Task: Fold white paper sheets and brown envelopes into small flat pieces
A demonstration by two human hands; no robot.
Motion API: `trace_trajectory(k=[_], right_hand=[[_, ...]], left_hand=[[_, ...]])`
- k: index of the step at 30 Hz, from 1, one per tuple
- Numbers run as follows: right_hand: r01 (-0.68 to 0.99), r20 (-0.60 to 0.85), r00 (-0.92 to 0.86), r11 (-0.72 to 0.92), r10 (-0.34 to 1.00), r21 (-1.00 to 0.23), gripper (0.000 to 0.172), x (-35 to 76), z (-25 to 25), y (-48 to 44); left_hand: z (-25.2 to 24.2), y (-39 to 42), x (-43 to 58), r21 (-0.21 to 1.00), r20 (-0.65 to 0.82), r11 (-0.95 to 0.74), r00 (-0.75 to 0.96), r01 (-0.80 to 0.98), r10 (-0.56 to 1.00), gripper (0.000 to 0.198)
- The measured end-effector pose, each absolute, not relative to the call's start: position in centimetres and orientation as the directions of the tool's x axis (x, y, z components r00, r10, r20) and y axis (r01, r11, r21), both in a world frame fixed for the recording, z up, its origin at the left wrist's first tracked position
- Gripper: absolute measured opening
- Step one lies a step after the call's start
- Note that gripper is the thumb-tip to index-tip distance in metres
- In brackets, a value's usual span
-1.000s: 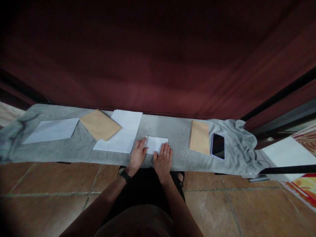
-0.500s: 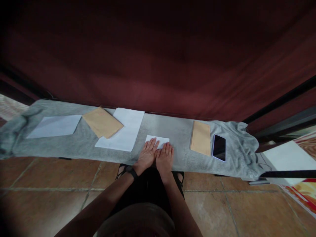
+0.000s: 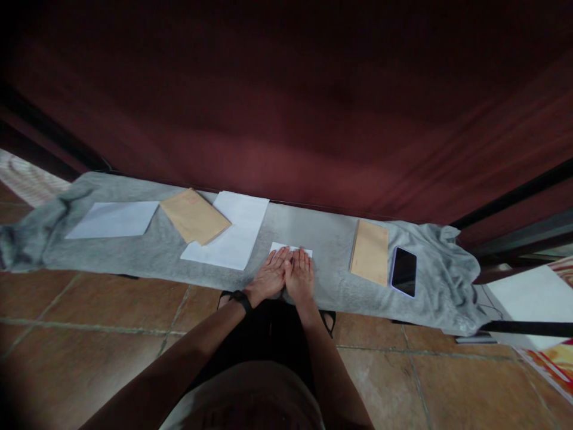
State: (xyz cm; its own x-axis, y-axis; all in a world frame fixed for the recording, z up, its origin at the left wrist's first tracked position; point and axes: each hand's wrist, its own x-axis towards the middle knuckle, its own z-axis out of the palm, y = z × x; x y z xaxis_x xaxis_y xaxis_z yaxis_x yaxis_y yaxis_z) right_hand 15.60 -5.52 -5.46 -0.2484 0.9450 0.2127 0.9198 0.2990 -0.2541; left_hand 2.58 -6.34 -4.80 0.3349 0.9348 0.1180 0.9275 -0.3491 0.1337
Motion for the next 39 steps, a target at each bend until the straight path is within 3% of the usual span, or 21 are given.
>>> trace_trajectory(k=[18, 24, 32, 39], right_hand=[[0.926, 0.284, -0.31, 0.356, 0.907, -0.125, 0.058, 19.7, -6.2, -7.8], [0.91, 0.297, -0.331, 0.386, 0.896, -0.15, 0.06, 20.6, -6.4, -8.3], [0.908, 0.282, -0.37, 0.409, 0.885, -0.093, 0.052, 20.8, -6.0, -8.5], [0.922, 0.252, -0.343, 0.375, 0.905, -0.094, 0.053, 20.7, -6.1, -8.3]], left_hand=[[-3.8, -7.3, 1.9, 0.164, 0.117, -0.273, 0.256, 0.948, 0.959, 0.067], [-3.8, -7.2, 2.0, 0.158, 0.089, -0.325, 0.315, 0.932, 0.945, 0.062], [-3.9, -6.4, 3.5, 0.193, 0.129, -0.425, 0.407, 0.884, 0.904, 0.054], [-4.2, -4.9, 2.6, 0.224, 0.119, -0.373, 0.354, 0.901, 0.928, 0.053]])
